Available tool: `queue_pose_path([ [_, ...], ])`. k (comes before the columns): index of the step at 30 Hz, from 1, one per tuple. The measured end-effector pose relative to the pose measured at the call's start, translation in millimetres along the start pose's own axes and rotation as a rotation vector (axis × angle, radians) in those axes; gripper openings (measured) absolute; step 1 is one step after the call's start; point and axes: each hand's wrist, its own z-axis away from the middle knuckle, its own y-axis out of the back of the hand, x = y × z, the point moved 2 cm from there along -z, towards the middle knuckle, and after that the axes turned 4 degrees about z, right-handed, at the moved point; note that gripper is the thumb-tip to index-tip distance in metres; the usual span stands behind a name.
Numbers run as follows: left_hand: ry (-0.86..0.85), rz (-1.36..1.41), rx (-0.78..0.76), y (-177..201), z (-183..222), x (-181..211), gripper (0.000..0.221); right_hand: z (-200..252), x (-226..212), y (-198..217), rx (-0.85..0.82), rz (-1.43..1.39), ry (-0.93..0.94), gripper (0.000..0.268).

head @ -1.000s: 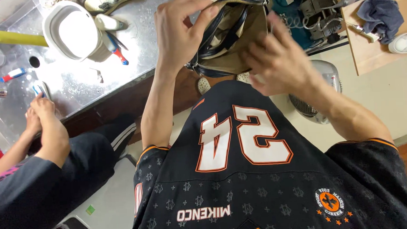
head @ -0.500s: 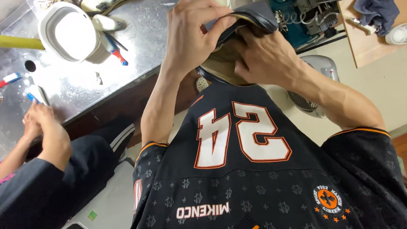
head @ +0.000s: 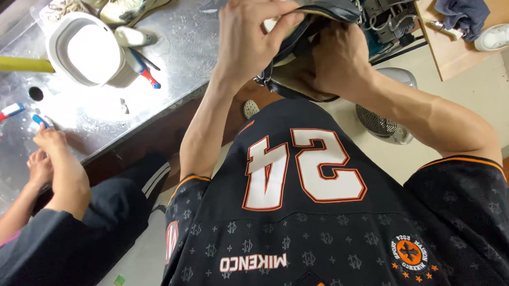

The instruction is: The recorder is cleaning a dark-colored bag and its long strap using a small blue brush.

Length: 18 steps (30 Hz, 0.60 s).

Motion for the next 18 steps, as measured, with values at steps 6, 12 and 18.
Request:
queue_pose_path([
  [6,-0.048,-0.031,0.006,-7.9,-1.8,-1.3,0.007,12.2,-5.5,0.4,0.227,-0.019,-0.074,0.075],
  [12,-0.039,-0.077,0.001,-7.8,-10.3,10.7,0.008,20.9,-19.7,-8.5,0.015,-0.057,0.149,0.03],
  [18,-0.027,-0.081,-0.045,-15.8,-2.8,17.8,0.007,10.7,-32.7,-8.4,0.501,-0.402,0.304,0.043],
])
